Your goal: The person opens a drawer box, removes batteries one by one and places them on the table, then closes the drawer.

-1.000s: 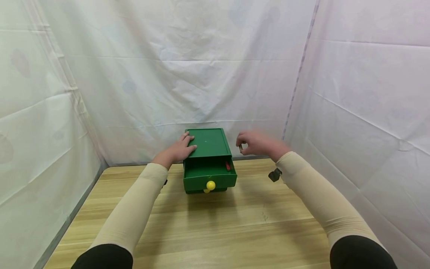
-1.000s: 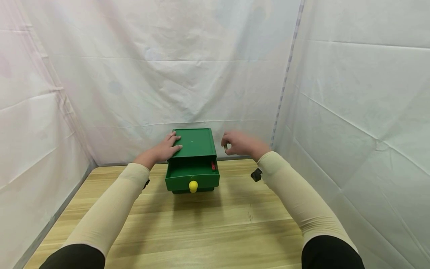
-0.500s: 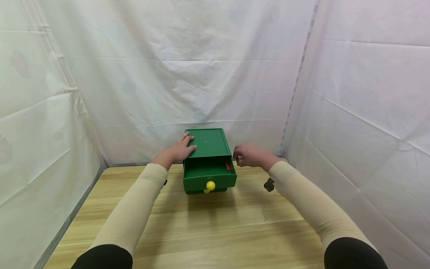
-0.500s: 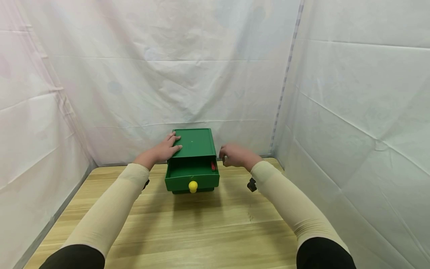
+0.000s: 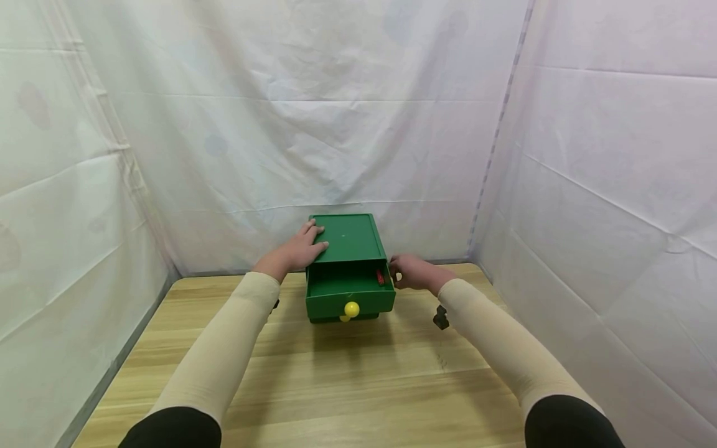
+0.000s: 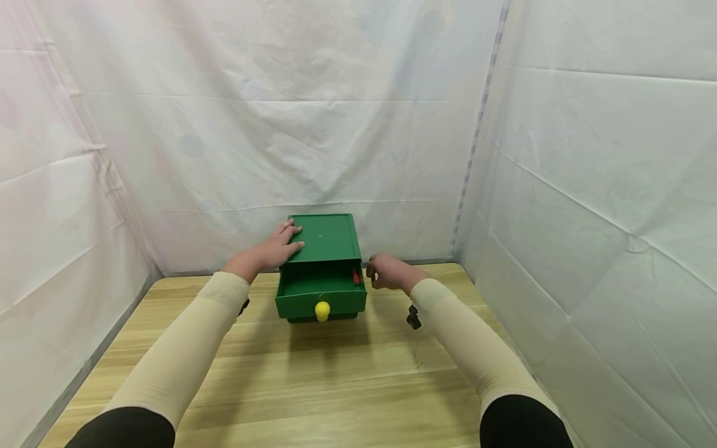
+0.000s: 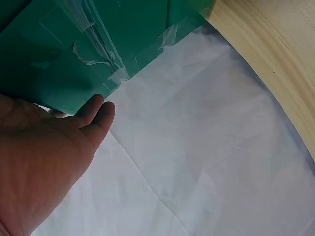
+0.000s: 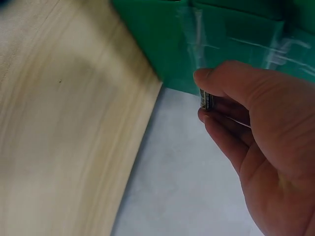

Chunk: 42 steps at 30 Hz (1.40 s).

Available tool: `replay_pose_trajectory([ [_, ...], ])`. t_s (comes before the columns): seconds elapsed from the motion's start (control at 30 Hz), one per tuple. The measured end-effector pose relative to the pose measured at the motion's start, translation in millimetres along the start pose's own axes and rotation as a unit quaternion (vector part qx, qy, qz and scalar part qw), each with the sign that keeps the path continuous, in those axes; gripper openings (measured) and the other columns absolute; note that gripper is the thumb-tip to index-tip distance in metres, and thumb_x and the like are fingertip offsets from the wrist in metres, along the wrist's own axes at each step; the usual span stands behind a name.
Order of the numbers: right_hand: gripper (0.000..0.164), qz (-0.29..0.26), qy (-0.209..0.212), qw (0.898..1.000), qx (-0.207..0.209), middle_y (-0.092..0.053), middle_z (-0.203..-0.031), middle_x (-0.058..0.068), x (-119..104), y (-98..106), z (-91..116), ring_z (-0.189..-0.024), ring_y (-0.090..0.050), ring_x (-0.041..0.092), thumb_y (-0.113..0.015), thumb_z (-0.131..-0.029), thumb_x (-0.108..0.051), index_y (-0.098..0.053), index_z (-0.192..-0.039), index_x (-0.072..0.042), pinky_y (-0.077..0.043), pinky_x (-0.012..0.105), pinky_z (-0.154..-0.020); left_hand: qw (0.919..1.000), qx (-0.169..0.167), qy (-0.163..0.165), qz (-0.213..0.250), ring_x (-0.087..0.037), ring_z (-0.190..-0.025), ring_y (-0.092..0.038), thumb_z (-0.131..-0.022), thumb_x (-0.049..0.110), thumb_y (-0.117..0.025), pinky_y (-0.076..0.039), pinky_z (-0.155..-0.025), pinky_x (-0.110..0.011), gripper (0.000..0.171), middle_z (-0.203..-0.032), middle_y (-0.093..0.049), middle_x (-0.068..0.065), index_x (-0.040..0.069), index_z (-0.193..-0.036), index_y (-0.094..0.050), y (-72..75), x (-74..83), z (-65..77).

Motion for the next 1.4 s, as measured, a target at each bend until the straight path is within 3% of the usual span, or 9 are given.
replay_pose_trajectory([
  [0.17, 0.02, -0.031, -0.018, 0.999, -0.002, -0.072, -0.109, 0.007, 7.3, -13.0, -3.8, -0.101, -0.068, 0.034, -0.08, -0.094, 0.006, -0.085, -0.11, -0.005, -0.057, 0.04, -0.083, 0.9999, 0.008, -0.007, 0.007, -0.045, -0.169, -0.008, -0.12, 0.042, -0.043, -0.019, -0.131, -0.065, 0.069, -0.186, 0.004, -0.015, 0.007, -0.177, -0.025, 1.7, 2.3, 2.7],
  [0.4, 0.023, -0.057, -0.082, 0.995, -0.025, -0.077, -0.108, 0.002, 19.2, -34.6, -8.5, -0.099, -0.069, 0.021, -0.084, -0.096, 0.001, -0.083, -0.118, -0.007, -0.06, 0.041, -0.088, 0.9999, 0.009, -0.007, 0.001, -0.045, -0.169, -0.009, -0.12, 0.043, -0.042, -0.02, -0.131, -0.065, 0.069, -0.185, 0.004, -0.016, 0.007, -0.177, -0.025, 1.6, 1.2, 1.6],
  [0.7, 0.029, -0.066, -0.127, 0.989, -0.038, -0.072, -0.108, 0.004, 23.7, -47.4, -8.2, -0.099, -0.068, 0.022, -0.085, -0.093, 0.006, -0.082, -0.119, -0.006, -0.061, 0.043, -0.09, 0.9999, 0.011, -0.006, -0.002, -0.045, -0.169, -0.009, -0.119, 0.043, -0.043, -0.02, -0.131, -0.065, 0.069, -0.186, 0.003, -0.015, 0.008, -0.177, -0.026, 2.0, 1.7, 3.0],
  [1.07, 0.028, -0.082, -0.164, 0.982, -0.044, -0.072, -0.107, 0.005, 33.6, -61.3, -11.1, -0.095, -0.067, 0.02, -0.083, -0.094, 0.008, -0.079, -0.118, -0.005, -0.06, 0.043, -0.088, 0.9999, 0.011, -0.003, 0.001, -0.044, -0.169, -0.009, -0.12, 0.043, -0.044, -0.02, -0.131, -0.065, 0.069, -0.186, 0.004, -0.014, 0.009, -0.177, -0.025, 1.6, 2.9, 3.2],
  [1.4, 0.028, -0.079, -0.168, 0.982, -0.044, -0.073, -0.104, 0.005, 42.4, -72.0, -16.3, -0.093, -0.066, 0.021, -0.086, -0.091, 0.007, -0.078, -0.116, -0.005, -0.06, 0.044, -0.089, 1.0, 0.006, -0.002, -0.005, -0.044, -0.169, -0.009, -0.119, 0.044, -0.042, -0.02, -0.131, -0.065, 0.07, -0.186, 0.005, -0.013, 0.009, -0.177, -0.024, 0.5, 0.6, 0.4],
])
Point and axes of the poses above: each hand's wrist, its own z-axis away from the middle knuckle, its own y-axis out of the back of the hand, x = y × z, the point moved 4 cm from there along -z, towards the middle knuckle
